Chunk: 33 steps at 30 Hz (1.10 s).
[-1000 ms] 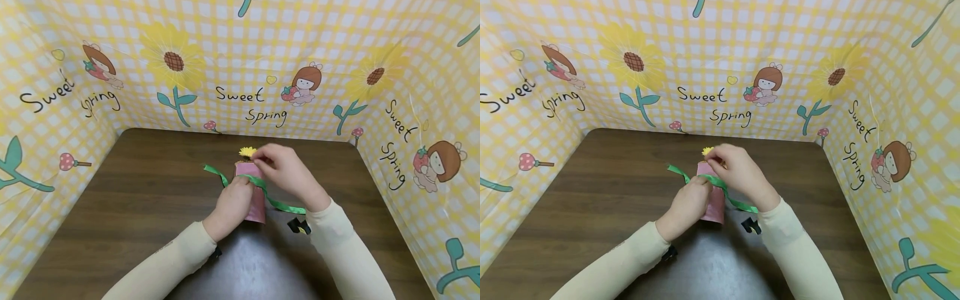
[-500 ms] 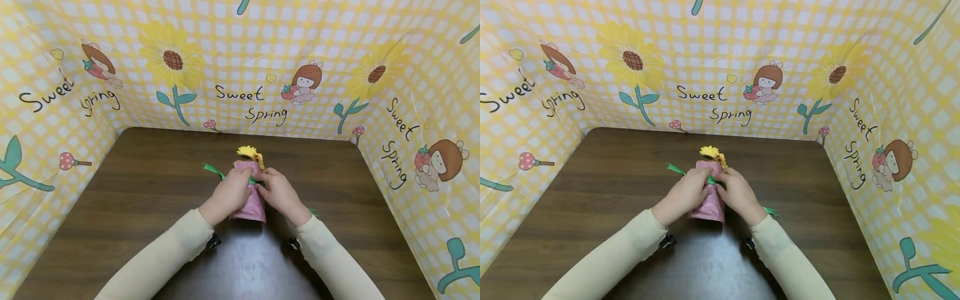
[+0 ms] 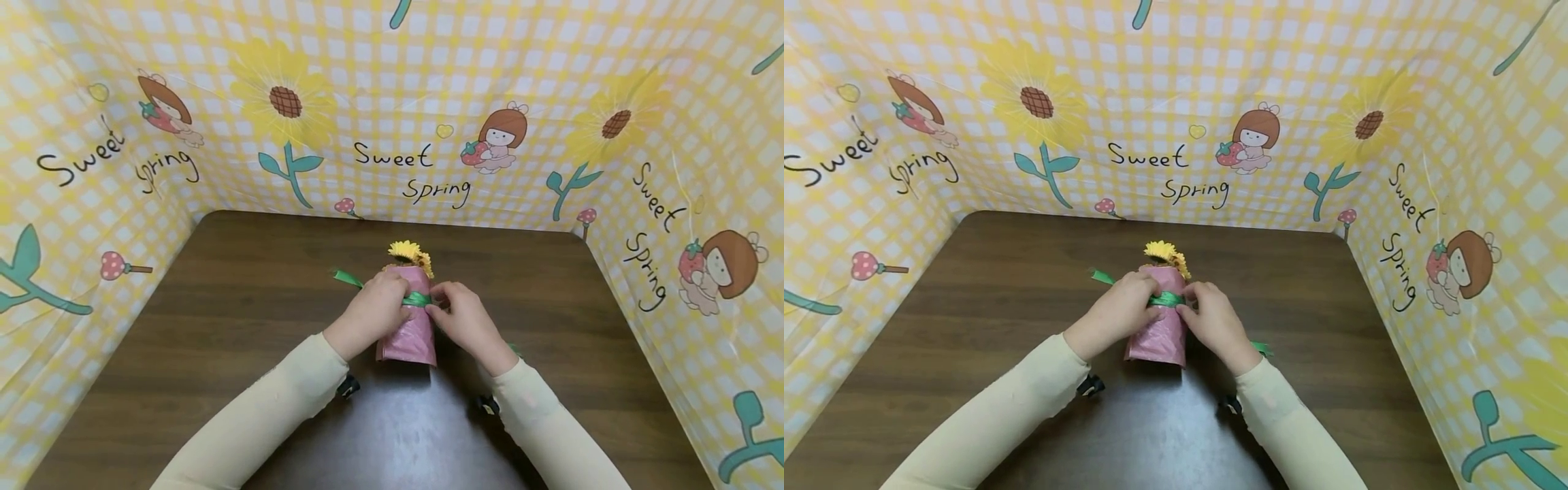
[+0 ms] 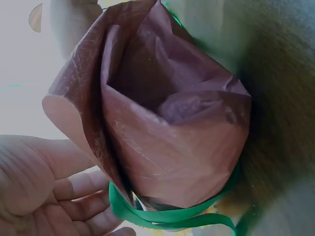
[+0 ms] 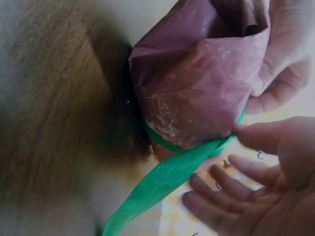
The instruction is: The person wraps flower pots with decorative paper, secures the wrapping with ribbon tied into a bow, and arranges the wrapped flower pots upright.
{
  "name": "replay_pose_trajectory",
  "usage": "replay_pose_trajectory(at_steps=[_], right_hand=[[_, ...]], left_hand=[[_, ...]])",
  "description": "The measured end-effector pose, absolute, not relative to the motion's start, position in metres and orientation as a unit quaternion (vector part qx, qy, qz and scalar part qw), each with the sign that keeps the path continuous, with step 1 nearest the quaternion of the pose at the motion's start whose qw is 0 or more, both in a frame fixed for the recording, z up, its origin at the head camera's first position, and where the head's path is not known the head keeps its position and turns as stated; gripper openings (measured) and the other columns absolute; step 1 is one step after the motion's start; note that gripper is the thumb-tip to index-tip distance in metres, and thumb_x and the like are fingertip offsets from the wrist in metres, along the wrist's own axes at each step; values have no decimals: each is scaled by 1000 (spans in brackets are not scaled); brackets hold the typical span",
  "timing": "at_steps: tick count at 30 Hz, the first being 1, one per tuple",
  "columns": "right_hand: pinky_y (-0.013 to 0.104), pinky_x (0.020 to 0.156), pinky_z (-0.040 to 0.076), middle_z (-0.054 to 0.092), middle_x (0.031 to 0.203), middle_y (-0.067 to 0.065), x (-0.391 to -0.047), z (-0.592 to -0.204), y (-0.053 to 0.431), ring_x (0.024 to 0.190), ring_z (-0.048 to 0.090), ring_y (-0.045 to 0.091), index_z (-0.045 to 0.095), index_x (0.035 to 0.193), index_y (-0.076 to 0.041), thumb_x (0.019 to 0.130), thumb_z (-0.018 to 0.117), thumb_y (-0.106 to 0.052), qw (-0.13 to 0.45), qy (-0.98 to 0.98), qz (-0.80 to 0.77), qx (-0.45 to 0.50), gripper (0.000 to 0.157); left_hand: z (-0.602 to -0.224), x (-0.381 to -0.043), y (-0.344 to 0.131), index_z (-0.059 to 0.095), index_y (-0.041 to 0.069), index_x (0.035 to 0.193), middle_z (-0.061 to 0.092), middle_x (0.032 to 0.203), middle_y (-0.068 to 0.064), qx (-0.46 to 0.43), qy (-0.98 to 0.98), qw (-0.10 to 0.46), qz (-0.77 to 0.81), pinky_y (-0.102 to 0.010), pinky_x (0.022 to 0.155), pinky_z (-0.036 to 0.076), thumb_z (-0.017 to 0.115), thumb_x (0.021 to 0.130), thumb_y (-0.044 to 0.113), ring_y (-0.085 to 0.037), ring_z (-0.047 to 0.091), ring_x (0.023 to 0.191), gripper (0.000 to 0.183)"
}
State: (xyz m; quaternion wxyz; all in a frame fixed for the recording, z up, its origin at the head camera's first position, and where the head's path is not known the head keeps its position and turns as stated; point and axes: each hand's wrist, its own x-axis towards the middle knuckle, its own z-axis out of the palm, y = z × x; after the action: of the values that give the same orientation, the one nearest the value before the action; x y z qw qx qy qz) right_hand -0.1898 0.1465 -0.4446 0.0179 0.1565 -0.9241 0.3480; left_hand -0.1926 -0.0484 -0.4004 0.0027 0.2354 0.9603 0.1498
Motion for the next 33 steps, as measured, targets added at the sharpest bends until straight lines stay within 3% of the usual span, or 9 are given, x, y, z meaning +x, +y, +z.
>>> replay_pose_trajectory(at_steps=[6, 11, 16, 19, 26, 29, 33], right_hand=[[37, 82, 55, 73, 97, 5, -186, -446, 155, 89, 66, 18, 71, 109, -6, 95, 74, -22, -76, -916, 384, 89, 21], [31, 73, 52, 70, 87, 0, -184, -438, 162, 79, 61, 14, 74, 97, -9, 94, 75, -19, -96, -913, 381, 110, 11], [31, 69, 50, 68, 87, -3, -186, -426, 168, 78, 59, 14, 74, 94, -13, 95, 74, -18, -37, -909, 381, 167, 5], [31, 70, 49, 64, 89, -5, -187, -418, 170, 79, 57, 14, 75, 93, -16, 94, 76, -21, 22, -909, 371, 190, 5], [33, 75, 50, 63, 84, -7, -198, -413, 163, 84, 58, 14, 79, 95, -17, 90, 80, -15, 148, -914, 306, 221, 5], [32, 74, 52, 65, 88, -6, -205, -415, 153, 82, 61, 14, 79, 96, -17, 91, 79, -16, 152, -911, 320, 210, 6], [32, 72, 53, 68, 92, -3, -214, -424, 141, 81, 62, 12, 80, 97, -17, 92, 78, -17, 121, -910, 349, 185, 5]], left_hand=[[-400, -191, -49, 65, 8, 88, 63, 96, -8, 224, 963, 5, 152, -46, 93, 52, 85, 85, 27, -31, 61, 103, 28], [-398, -192, -49, 63, 8, 91, 64, 103, -10, 223, 962, 2, 156, -46, 96, 49, 87, 83, 28, -31, 59, 107, 32], [-396, -192, -48, 65, 6, 98, 66, 108, -10, 224, 960, 6, 168, -45, 98, 49, 88, 82, 24, -30, 59, 110, 34], [-396, -193, -49, 64, 8, 93, 65, 100, -6, 224, 958, 7, 177, -45, 96, 50, 88, 82, 21, -28, 60, 106, 30], [-397, -196, -50, 59, 12, 83, 59, 78, 1, 222, 947, 36, 229, -35, 72, 49, 83, 83, 8, -19, 58, 80, 25], [-401, -196, -50, 57, 12, 83, 57, 76, 2, 221, 940, 45, 257, -31, 65, 46, 81, 84, 4, -16, 55, 72, 26], [-407, -195, -51, 57, 15, 82, 58, 75, 4, 231, 934, 36, 271, -30, 65, 47, 80, 85, 5, -15, 56, 70, 25]])
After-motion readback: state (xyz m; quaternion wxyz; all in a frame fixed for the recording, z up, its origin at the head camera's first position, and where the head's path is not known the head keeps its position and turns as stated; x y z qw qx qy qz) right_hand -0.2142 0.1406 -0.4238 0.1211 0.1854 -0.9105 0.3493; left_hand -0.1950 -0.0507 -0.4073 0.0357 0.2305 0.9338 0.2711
